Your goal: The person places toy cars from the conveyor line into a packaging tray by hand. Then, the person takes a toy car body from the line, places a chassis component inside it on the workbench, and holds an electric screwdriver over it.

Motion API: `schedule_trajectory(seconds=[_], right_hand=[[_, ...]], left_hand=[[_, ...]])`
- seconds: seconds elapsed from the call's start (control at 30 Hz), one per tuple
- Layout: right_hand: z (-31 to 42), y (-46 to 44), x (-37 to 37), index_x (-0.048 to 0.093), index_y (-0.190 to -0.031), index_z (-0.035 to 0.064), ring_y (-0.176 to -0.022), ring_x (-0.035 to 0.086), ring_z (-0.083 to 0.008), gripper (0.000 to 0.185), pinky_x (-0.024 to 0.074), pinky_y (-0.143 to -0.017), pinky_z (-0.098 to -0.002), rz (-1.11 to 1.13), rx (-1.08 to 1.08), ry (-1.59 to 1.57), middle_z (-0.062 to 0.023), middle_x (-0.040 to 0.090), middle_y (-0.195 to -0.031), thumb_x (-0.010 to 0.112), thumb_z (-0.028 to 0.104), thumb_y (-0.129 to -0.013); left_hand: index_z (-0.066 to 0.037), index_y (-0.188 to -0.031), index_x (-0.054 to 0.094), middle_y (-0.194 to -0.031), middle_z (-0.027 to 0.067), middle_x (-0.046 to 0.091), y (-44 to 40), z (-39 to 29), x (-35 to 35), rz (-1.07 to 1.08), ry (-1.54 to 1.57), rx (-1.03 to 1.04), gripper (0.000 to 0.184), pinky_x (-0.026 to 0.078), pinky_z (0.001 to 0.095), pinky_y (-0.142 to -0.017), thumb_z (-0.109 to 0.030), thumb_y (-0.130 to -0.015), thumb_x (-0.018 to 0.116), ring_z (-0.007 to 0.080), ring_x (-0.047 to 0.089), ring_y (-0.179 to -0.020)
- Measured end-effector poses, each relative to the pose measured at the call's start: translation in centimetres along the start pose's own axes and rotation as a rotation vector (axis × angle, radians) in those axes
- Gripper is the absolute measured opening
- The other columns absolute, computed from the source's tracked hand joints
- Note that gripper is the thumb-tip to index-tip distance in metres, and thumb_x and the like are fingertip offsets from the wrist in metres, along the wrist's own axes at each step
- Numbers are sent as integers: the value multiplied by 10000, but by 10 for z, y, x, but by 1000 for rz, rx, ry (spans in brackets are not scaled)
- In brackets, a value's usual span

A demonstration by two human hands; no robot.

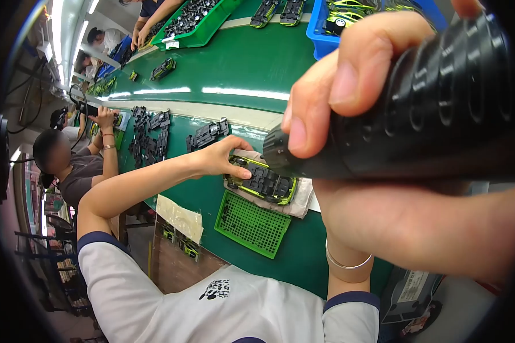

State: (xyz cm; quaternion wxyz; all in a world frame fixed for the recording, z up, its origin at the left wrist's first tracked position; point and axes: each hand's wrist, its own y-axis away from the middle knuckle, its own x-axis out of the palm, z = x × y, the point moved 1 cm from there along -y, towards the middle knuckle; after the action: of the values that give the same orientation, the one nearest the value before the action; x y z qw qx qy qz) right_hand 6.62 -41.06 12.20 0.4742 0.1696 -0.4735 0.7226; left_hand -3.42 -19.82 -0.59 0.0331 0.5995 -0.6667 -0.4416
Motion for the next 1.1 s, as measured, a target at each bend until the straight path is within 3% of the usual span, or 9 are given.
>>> schedule_trajectory(seconds=[0.27,0.33,0.37,0.5,0.83,1.1], right_hand=[[1,0,-2,376,-1083,19,-449,353,-108,578,335,-442,-266,-19,10,14,-52,368,-691,342,511,-781],[3,1,-3,381,-1076,18,-448,350,-108,570,335,-441,-265,-21,4,15,-53,367,-690,341,506,-784],[3,1,-2,385,-1070,16,-447,346,-108,563,334,-441,-264,-21,-2,15,-54,366,-688,339,502,-787],[5,0,-1,390,-1058,14,-445,341,-103,558,332,-438,-261,-10,3,22,-54,363,-686,333,501,-792],[0,-1,0,366,-1074,10,-440,340,-105,588,332,-435,-260,-64,5,47,-51,360,-684,349,520,-781],[-9,-1,0,355,-1106,17,-452,375,-104,600,351,-440,-265,2,23,46,-44,370,-694,346,521,-782]], left_hand=[[-29,-1128,439,-1124,112,408,2,4,-5,27,19,15,622,287,334,-936,-299,-643,719,214,367,-1095],[-24,-1168,398,-1181,109,396,4,17,-12,111,405,100,597,270,332,-960,-231,-688,685,202,342,-1142],[-29,-1196,367,-1217,100,382,11,17,-14,141,412,79,564,263,326,-971,-145,-718,645,189,321,-1171],[-52,-1189,380,-1172,86,422,17,21,-7,56,365,90,547,290,303,-945,-58,-703,631,174,376,-1113],[-33,-1128,439,-1081,121,495,9,9,-5,23,293,0,522,320,312,-915,-99,-669,677,198,441,-1042],[-26,-1045,501,-1002,101,526,3,1,-6,0,219,-109,456,378,289,-837,-21,-629,686,179,491,-937]])
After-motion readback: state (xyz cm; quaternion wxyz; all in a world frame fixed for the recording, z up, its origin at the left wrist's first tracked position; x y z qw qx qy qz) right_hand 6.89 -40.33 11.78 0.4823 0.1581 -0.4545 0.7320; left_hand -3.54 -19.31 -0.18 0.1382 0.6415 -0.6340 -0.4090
